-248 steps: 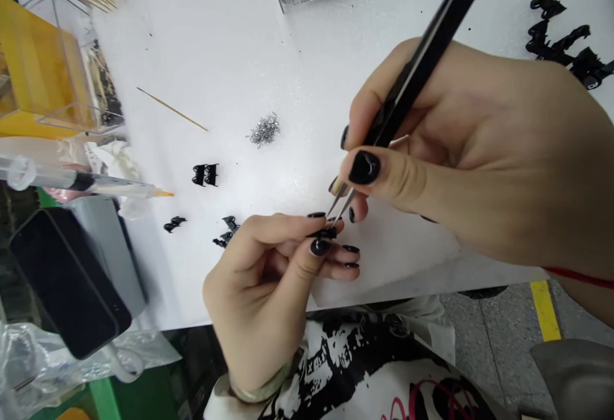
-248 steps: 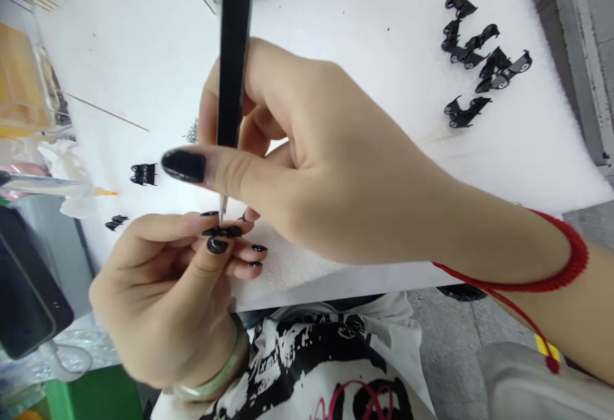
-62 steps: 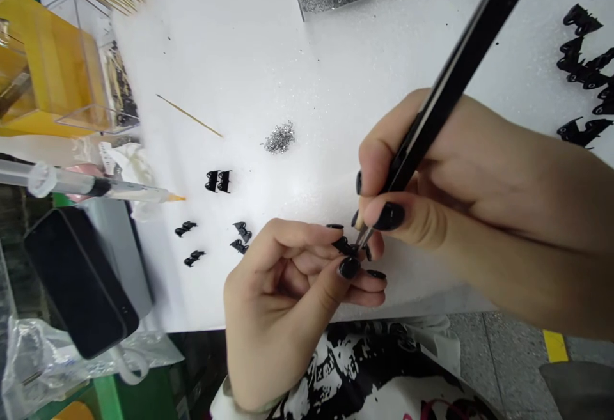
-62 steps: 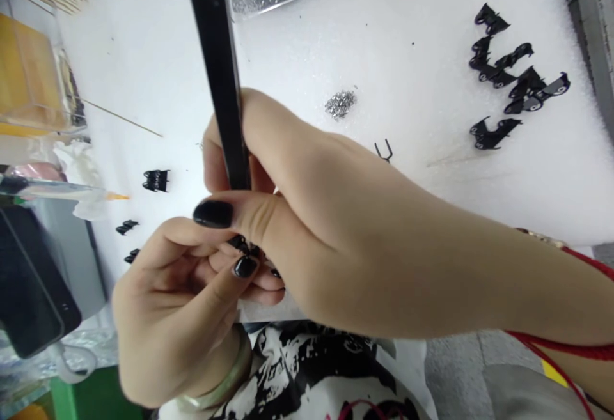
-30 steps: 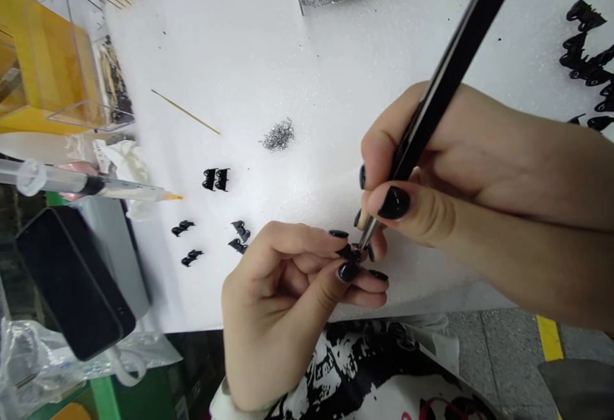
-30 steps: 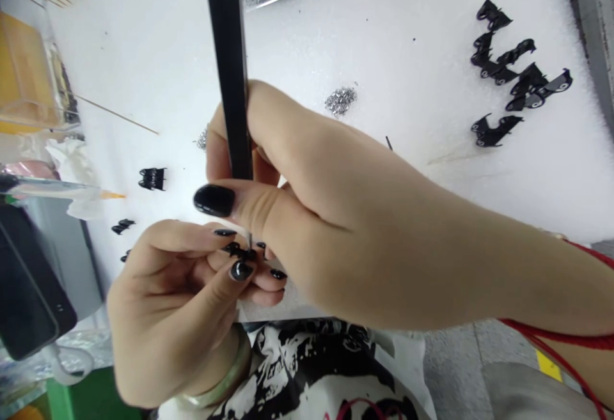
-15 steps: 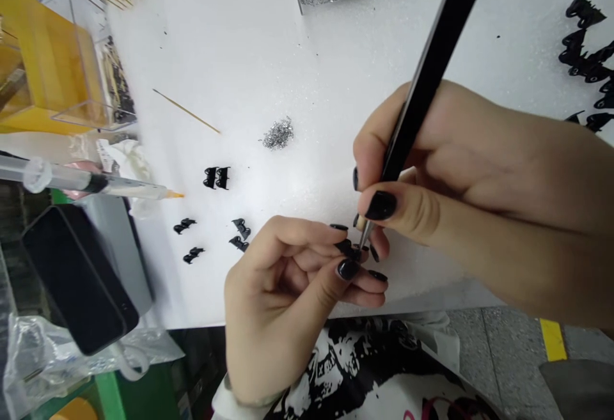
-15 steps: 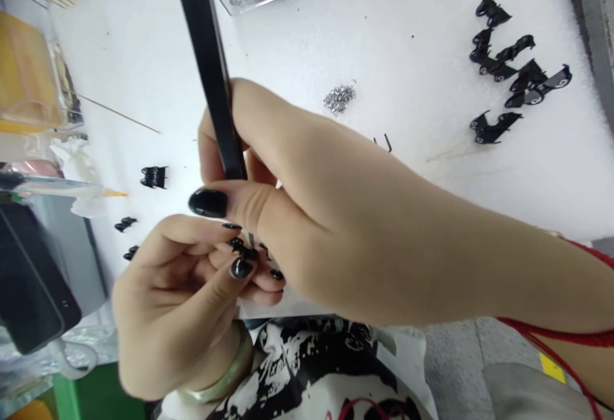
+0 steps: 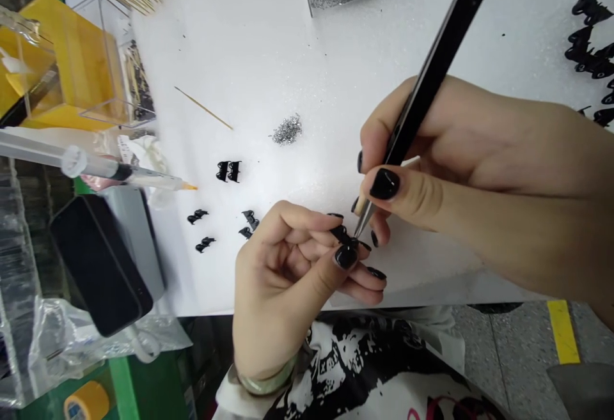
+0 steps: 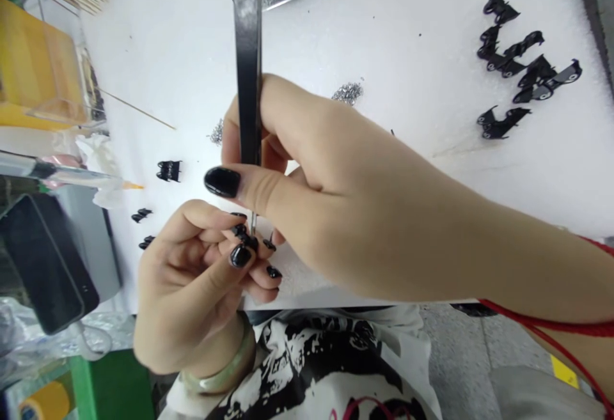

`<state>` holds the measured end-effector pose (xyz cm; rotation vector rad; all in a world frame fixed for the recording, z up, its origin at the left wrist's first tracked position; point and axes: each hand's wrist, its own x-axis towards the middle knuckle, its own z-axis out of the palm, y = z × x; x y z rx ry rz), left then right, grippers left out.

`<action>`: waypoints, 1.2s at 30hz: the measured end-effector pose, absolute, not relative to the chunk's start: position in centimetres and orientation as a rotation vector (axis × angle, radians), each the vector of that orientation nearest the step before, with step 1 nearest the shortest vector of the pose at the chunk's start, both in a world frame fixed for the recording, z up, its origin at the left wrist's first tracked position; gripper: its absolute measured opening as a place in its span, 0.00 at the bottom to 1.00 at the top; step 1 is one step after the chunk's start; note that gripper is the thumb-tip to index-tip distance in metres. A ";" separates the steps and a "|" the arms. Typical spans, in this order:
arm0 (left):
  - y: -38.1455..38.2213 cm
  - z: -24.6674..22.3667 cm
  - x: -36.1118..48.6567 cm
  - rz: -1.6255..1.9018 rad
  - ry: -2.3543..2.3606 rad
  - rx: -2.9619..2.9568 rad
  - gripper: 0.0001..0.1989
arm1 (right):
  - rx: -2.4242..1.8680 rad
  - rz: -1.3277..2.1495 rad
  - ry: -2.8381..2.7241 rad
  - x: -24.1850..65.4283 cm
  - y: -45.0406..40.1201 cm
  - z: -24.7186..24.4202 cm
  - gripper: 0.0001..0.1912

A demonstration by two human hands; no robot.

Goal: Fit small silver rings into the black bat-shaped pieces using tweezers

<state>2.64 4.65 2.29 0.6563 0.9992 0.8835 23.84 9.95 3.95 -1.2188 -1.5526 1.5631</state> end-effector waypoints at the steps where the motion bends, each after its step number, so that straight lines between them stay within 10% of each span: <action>1: 4.6 2.3 2.7 0.881 0.999 0.664 0.05 | -1.218 1.557 -1.559 23.8 10.0 3.9 0.06; 36: 4.0 2.0 2.7 0.935 0.876 0.605 0.10 | -1.188 1.652 -1.344 23.3 9.8 3.7 0.06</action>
